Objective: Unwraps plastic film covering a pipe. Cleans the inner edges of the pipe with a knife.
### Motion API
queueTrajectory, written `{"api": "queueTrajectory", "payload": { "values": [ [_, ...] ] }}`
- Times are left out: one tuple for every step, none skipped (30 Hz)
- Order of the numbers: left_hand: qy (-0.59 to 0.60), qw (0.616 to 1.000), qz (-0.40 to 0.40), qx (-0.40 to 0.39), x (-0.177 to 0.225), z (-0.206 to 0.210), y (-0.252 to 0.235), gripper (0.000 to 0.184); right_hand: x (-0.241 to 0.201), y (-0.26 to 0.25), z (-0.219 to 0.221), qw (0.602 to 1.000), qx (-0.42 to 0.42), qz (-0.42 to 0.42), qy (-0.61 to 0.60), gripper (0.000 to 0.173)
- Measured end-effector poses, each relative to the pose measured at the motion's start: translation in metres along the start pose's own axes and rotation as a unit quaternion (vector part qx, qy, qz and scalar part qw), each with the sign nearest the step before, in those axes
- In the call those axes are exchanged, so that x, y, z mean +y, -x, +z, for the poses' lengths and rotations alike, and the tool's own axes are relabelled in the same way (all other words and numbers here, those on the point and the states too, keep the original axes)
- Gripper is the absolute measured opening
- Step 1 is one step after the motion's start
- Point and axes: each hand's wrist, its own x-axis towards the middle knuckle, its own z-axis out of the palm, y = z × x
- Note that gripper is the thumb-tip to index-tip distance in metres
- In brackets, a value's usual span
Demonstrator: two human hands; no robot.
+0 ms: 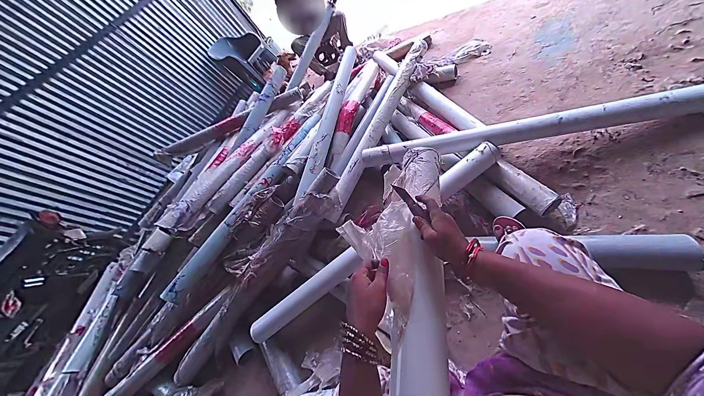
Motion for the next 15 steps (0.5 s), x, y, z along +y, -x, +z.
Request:
{"api": "queueTrajectory", "payload": {
  "values": [
    [-0.109, 0.994, 0.011, 0.029, 0.007, -0.009, 0.005, 0.032, 0.001, -0.001, 0.006, 0.997, -0.015, 0.015, -0.081, 0.050],
    [-0.164, 0.984, 0.024, 0.060, 0.015, -0.016, 0.009, 0.033, -0.001, -0.001, 0.011, 0.984, -0.020, 0.043, -0.172, 0.048],
    [-0.178, 0.978, 0.058, 0.094, 0.019, -0.017, 0.009, 0.037, -0.005, -0.002, 0.013, 0.963, -0.022, 0.084, -0.257, 0.046],
    [-0.177, 0.974, 0.091, 0.105, 0.024, -0.015, 0.003, 0.048, -0.008, -0.003, 0.014, 0.937, -0.020, 0.126, -0.325, 0.046],
    [-0.166, 0.978, 0.103, 0.078, 0.031, -0.012, -0.006, 0.063, -0.009, -0.005, 0.014, 0.911, -0.019, 0.164, -0.378, 0.047],
    [-0.159, 0.983, 0.088, 0.026, 0.038, -0.007, -0.018, 0.079, -0.008, -0.007, 0.015, 0.889, -0.012, 0.188, -0.417, 0.046],
    [-0.165, 0.984, 0.057, -0.027, 0.046, 0.000, -0.032, 0.090, -0.008, -0.007, 0.017, 0.874, -0.005, 0.197, -0.443, 0.045],
    [-0.179, 0.982, 0.024, -0.061, 0.051, 0.006, -0.046, 0.095, -0.007, -0.008, 0.018, 0.866, 0.002, 0.202, -0.457, 0.045],
    [-0.184, 0.980, -0.004, -0.079, 0.053, 0.012, -0.059, 0.091, -0.008, -0.009, 0.019, 0.863, 0.018, 0.209, -0.459, 0.045],
    [-0.170, 0.982, -0.025, -0.083, 0.050, 0.015, -0.070, 0.080, -0.008, -0.009, 0.020, 0.867, 0.038, 0.217, -0.447, 0.044],
    [-0.145, 0.986, -0.041, -0.070, 0.044, 0.018, -0.078, 0.066, -0.009, -0.010, 0.018, 0.875, 0.053, 0.222, -0.428, 0.045],
    [-0.110, 0.992, -0.052, -0.046, 0.037, 0.020, -0.083, 0.055, -0.009, -0.013, 0.015, 0.888, 0.062, 0.220, -0.399, 0.045],
    [-0.051, 0.997, -0.058, -0.008, 0.028, 0.024, -0.085, 0.048, -0.006, -0.017, 0.011, 0.907, 0.066, 0.211, -0.358, 0.046],
    [0.033, 0.997, -0.062, 0.039, 0.017, 0.031, -0.088, 0.042, 0.000, -0.023, 0.007, 0.931, 0.061, 0.191, -0.303, 0.046],
    [0.133, 0.985, -0.070, 0.086, 0.006, 0.040, -0.089, 0.036, 0.007, -0.028, 0.004, 0.956, 0.043, 0.167, -0.237, 0.046]
  ]
}}
